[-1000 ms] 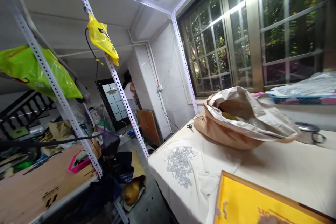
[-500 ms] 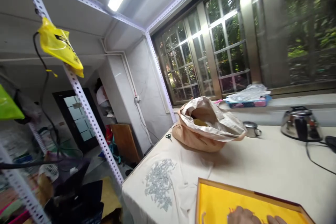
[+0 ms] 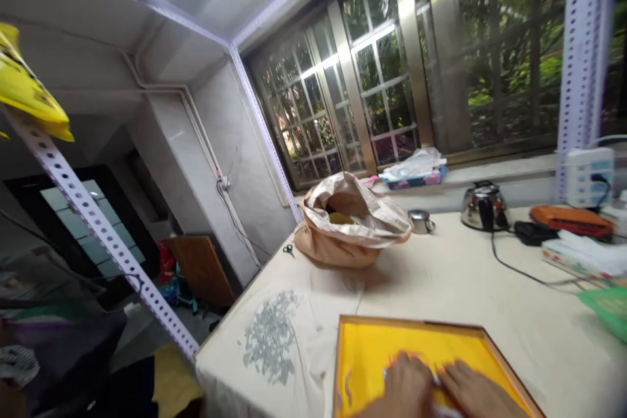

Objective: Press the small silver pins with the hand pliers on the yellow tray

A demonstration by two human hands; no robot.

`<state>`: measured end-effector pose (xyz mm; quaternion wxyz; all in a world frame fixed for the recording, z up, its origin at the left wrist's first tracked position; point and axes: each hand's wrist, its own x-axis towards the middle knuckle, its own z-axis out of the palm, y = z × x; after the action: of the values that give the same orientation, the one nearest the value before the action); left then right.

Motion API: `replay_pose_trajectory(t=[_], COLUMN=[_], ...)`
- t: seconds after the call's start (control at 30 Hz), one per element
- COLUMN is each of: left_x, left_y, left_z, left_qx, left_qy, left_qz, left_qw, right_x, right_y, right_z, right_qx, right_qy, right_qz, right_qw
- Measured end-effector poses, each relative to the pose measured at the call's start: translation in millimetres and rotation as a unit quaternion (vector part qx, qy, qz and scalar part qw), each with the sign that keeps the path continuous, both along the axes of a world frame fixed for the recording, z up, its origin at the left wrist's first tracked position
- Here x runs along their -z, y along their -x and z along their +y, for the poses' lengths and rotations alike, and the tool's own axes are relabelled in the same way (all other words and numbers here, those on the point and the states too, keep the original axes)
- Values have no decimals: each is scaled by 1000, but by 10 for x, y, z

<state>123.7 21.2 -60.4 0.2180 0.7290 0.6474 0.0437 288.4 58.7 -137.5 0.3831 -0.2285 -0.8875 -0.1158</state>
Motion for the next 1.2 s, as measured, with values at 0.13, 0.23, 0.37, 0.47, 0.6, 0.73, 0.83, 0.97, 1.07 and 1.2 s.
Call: replay_pose_trajectory(t=[0.13,0.23,0.37,0.47,0.6,0.73,0.83,0.97,1.07,1.2], left_x=[-204,-297,-303,-261,-272,-371,-346,-189,-140,-201], left_y=[175,315,372,356,550,1221,1769,2103,2131,2163], left_z=[-188,-138,-34,45,137,120,26,-56,-41,-22], left_qx=[69,80,1,-48,-25,-98,-173,-189,-205,-237], left_qy=[-29,-13,-41,-81,-140,-188,-140,-93,-105,-127], left_qz=[15,9,0,-39,-98,-15,90,94,63,-14], left_qw=[997,997,999,995,985,977,971,973,971,963], right_x=[-470,-481,-404,-465,-590,-592,-533,-455,-418,-552], right_y=[-51,-37,-15,27,49,-29,-65,-16,8,-8], right_z=[-209,-340,-536,-621,-615,-535,-461,-386,-374,-346], right_qx=[18,25,45,32,27,22,45,54,54,73], right_qy=[98,132,150,173,207,256,273,276,288,277], right_qz=[-68,-141,-172,-156,-138,-102,-84,-89,-116,-148], right_qw=[993,981,973,972,968,961,957,956,949,947])
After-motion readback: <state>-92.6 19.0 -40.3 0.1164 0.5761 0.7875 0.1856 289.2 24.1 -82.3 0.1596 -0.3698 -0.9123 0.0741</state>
